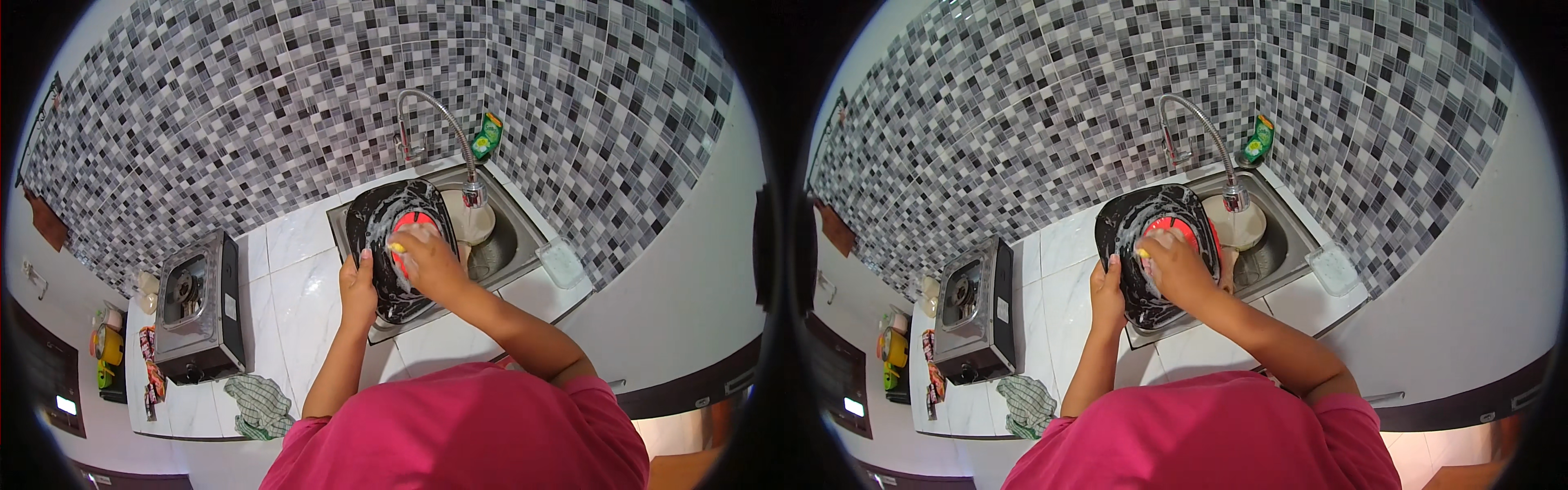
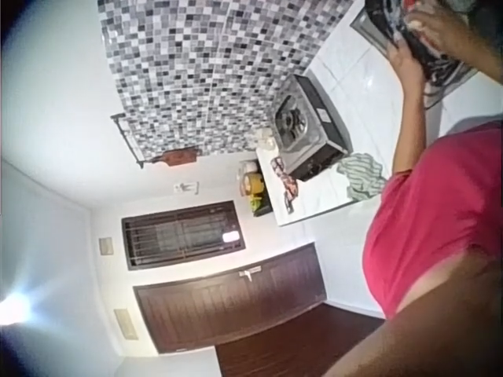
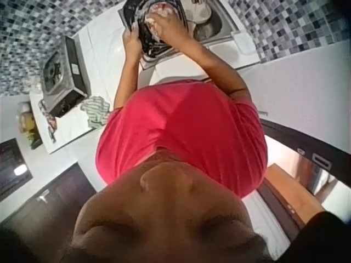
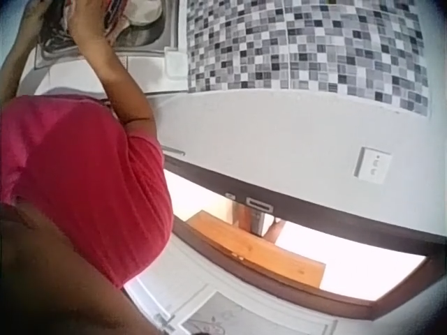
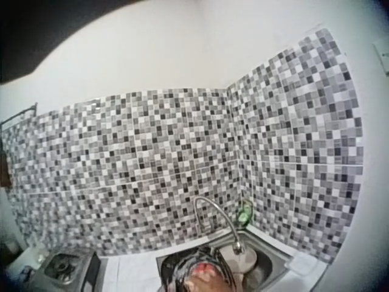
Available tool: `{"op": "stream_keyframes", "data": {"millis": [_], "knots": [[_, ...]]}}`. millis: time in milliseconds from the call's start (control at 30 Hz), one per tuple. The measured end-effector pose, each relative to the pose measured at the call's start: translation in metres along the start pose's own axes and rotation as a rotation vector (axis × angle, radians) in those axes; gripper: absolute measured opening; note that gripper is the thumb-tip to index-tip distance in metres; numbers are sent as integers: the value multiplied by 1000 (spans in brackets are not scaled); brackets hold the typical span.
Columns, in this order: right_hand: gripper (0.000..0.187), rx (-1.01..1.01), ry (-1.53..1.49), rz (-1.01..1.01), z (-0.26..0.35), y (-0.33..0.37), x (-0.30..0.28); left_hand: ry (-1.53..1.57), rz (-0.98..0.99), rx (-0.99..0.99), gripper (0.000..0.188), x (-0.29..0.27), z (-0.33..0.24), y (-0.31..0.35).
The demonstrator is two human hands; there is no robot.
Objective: Wash kitchen items including a stove burner cap, a red plate, and a glass using a sponge and soap.
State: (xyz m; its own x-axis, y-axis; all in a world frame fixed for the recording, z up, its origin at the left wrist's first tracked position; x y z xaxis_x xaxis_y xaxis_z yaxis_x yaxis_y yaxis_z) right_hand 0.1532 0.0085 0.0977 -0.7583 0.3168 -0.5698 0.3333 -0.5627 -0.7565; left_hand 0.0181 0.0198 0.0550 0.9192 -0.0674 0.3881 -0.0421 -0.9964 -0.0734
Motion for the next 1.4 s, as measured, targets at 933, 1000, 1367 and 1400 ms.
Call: {"op": "stream_keyframes", "data": {"millis": [933,1000,1367,1400], "knots": [[26,87,183,-35,-57,1,-11,122,50,-82,31,-16,-9,8],[27,114,186,-30,-51,-6,-10,122,39,-94,31,-12,-5,9],[21,-80,184,3,-9,-35,-3,40,238,-143,32,-1,8,14],[22,-55,225,-74,-24,-34,-8,42,243,-143,32,4,4,16]]}}
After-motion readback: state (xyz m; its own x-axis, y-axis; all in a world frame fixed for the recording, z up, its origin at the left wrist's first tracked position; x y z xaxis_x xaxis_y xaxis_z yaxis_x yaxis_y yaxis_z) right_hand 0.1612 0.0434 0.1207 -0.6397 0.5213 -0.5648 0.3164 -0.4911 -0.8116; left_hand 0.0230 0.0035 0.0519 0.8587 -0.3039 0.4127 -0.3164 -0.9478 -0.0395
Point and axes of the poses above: each hand's wrist, its own y-axis away from the middle knuckle, its own x-axis out of the palm, z = x × y, the point moved 3 cm from there along -y, towards the middle knuckle, and after that the axes turned 8 degrees about -x, right-handed, at the moved point
